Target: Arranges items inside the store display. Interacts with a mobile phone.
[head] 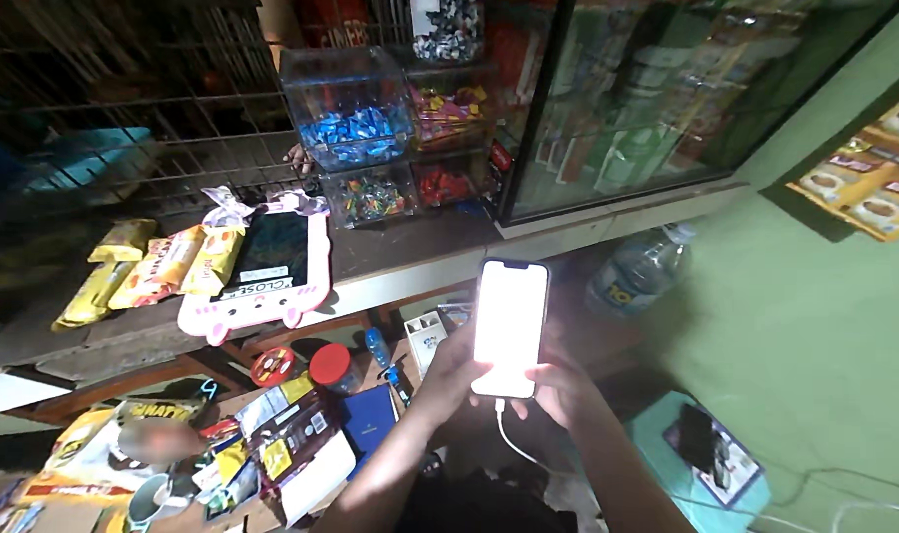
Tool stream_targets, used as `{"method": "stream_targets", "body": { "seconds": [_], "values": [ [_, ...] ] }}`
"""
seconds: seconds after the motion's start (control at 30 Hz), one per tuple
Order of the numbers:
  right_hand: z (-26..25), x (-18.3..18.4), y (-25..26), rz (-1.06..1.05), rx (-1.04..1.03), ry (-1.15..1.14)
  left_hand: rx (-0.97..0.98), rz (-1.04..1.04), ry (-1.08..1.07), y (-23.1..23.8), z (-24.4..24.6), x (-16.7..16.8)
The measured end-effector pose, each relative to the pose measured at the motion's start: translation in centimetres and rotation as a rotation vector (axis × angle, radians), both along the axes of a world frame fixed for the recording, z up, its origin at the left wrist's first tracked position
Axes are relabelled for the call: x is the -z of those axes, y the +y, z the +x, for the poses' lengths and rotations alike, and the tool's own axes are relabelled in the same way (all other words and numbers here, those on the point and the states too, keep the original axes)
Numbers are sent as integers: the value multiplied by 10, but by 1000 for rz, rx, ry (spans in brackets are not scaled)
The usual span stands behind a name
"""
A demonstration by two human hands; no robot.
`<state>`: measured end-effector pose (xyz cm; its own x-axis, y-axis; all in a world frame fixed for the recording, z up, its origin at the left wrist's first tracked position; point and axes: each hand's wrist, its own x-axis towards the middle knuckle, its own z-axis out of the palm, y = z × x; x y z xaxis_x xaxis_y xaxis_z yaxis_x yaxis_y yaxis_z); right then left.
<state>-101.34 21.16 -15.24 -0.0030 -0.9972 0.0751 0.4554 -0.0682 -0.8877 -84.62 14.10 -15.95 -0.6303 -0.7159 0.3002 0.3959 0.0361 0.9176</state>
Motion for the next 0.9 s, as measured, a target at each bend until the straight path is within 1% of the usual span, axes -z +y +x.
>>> {"method": "stream_targets", "body": {
  "seconds": [0.3,0.4,0.47,0.53,0.63,0.8,0.9],
  "values": [
    [10,-10,-2,23,51,69,14,-30,49,-6,3,1],
    [12,-8,0,32,70,82,-15,13,11,-2,6,-3],
    [13,-7,1,40,83,89,-69,48,-71,4,7,-11],
    [15,-7,0,53,99,89,-91,30,-101,4,9,-13],
    [16,-5,-3,97,127,110,-81,31,-76,1,10,-11],
    [11,1,-11,100,128,131,-96,31,-4,-2,6,-6],
    [9,3,-12,83,108,127,-107,11,-2,-4,5,-3]
  ]
}}
